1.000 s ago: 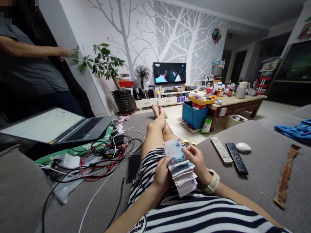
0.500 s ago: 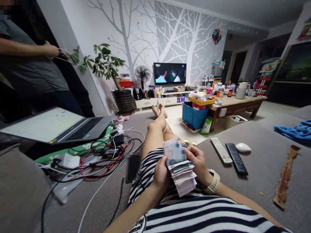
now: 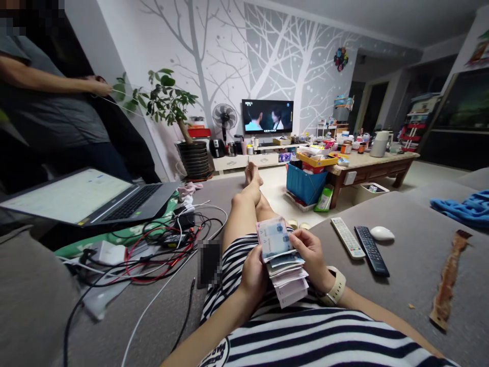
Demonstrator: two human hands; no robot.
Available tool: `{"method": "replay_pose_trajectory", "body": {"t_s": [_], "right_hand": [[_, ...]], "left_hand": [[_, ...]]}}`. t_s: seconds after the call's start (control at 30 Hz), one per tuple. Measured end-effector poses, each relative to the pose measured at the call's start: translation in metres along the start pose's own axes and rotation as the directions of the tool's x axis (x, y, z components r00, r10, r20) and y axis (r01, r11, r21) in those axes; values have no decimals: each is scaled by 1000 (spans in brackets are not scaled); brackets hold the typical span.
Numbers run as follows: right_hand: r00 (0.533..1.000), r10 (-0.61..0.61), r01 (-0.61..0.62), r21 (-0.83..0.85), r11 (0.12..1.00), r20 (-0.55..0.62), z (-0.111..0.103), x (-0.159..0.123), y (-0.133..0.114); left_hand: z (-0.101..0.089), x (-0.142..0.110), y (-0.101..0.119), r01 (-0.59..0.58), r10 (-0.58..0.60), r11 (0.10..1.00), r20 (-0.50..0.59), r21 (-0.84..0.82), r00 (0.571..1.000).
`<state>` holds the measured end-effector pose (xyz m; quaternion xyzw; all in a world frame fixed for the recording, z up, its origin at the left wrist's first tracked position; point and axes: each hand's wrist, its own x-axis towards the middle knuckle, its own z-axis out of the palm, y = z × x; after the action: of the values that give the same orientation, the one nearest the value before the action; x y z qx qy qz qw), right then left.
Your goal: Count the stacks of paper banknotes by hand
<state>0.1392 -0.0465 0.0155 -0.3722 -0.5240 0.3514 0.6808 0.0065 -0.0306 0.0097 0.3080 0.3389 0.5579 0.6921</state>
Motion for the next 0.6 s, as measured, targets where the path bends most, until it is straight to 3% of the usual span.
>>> {"method": "replay_pose_trajectory", "body": {"t_s": [0.2, 0.47, 0.6], "right_hand": [[1000, 7, -7, 0, 1000, -3, -1, 1, 1], [998, 51, -52, 63, 997, 30, -1, -1, 3], [997, 64, -61, 61, 996, -38, -1, 2, 9]], "left_hand": [[-3, 3, -2, -67, 69, 996, -31, 66, 997], [-9, 10, -10, -9, 10, 999, 21, -46, 1000], [-9, 6, -7, -10, 10, 1000, 16, -11, 1000]]}}
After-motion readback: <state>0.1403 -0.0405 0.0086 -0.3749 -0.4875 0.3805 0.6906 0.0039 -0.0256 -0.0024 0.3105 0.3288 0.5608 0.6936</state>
